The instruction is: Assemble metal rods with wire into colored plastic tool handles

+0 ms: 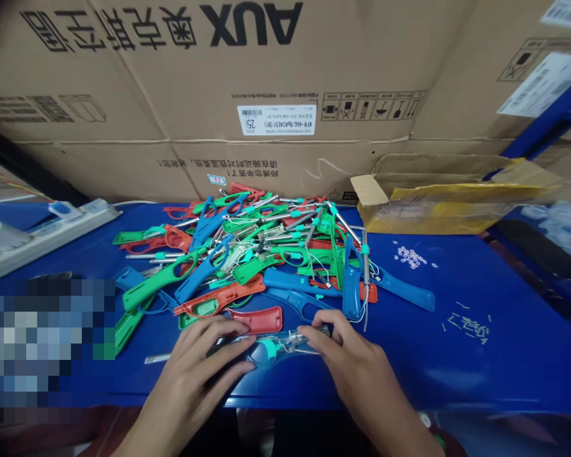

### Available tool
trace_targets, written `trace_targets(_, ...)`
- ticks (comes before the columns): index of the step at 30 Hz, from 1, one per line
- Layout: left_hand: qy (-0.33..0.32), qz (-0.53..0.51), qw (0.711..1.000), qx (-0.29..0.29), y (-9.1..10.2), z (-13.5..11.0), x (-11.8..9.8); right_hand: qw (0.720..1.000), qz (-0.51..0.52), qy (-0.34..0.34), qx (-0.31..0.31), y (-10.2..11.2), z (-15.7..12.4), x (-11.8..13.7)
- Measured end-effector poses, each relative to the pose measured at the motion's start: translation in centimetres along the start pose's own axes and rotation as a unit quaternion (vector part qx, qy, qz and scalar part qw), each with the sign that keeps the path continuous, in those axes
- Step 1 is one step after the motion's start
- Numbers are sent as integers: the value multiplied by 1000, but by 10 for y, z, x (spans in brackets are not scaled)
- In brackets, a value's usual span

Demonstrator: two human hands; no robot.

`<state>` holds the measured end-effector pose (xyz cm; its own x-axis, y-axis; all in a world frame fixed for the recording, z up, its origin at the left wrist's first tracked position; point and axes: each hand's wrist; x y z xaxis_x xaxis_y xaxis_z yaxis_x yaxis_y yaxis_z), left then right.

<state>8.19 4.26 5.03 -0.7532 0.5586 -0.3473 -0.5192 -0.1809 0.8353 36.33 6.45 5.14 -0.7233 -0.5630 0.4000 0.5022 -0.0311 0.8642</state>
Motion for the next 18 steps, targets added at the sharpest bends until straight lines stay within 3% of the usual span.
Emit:
trace_targets(8,-2,-4,1000,-7,-1,0,-1,999,-52,11,2,0,5,2)
trace_targets(18,6,-8,1000,6,0,0,-2,1000,1,-15,13,1,5,2)
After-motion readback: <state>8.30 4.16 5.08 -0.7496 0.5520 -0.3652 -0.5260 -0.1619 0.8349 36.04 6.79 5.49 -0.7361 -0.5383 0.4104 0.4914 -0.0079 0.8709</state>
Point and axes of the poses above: each hand's wrist, its own z-axis towards the middle knuckle, its own y-axis out of the back of the hand, x = y × z, and after that the axes turned 4 degrees about z, right-handed
